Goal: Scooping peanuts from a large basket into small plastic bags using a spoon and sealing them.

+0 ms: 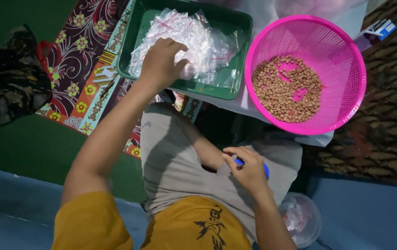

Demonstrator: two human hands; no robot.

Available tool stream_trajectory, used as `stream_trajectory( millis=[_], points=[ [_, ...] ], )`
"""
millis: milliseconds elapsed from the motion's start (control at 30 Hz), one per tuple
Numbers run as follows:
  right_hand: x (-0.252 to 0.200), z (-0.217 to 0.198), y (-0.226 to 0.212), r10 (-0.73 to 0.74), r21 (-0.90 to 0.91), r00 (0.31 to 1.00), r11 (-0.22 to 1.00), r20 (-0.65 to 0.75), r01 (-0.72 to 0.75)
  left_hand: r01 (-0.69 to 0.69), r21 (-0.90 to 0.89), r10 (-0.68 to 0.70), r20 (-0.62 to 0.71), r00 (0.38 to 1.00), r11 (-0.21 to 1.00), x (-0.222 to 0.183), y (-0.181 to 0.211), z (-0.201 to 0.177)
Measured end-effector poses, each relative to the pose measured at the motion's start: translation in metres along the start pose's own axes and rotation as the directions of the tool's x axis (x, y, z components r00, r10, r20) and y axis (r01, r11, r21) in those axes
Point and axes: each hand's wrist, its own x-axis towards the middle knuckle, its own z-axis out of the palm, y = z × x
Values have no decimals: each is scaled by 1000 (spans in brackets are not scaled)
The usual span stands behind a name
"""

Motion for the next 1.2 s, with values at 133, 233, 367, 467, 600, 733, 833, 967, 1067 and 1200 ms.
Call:
stream_trajectory(
  millis=[133,233,367,467,600,733,833,967,1067,1200],
  points=[
    [-5,4,3,2,18,999,1000,51,-3,-192,151,203,-64,977,970,22,-2,24],
    [-5,1,-1,-7,9,997,1000,77,6,-257,195,262,3,965,946,46,19,41],
    [-9,-1,-1,6,24,997,1000,74,-8,-348,322,306,175,936,880,69,47,58],
    [-13,-5,-1,18,21,998,1000,58,-19,-413,439,312,287,906,797,81,47,72],
    [-16,-4,2,26,44,999,999,46,-28,-444,506,362,257,896,740,83,30,90],
    [-15,1,5,9,71,996,997,93,-16,-421,428,390,163,906,800,79,19,92],
    [-9,3,0,27,117,997,992,77,-36,-405,357,405,78,911,842,71,21,81],
    [-7,3,-1,69,128,994,989,82,-79,-406,193,427,-78,901,893,57,47,44],
    [-11,6,8,83,117,995,989,51,-89,-395,71,400,-256,880,916,53,56,33],
    [-6,5,-1,95,140,995,985,21,-98,-361,-293,192,-476,858,886,27,59,43]
  ],
)
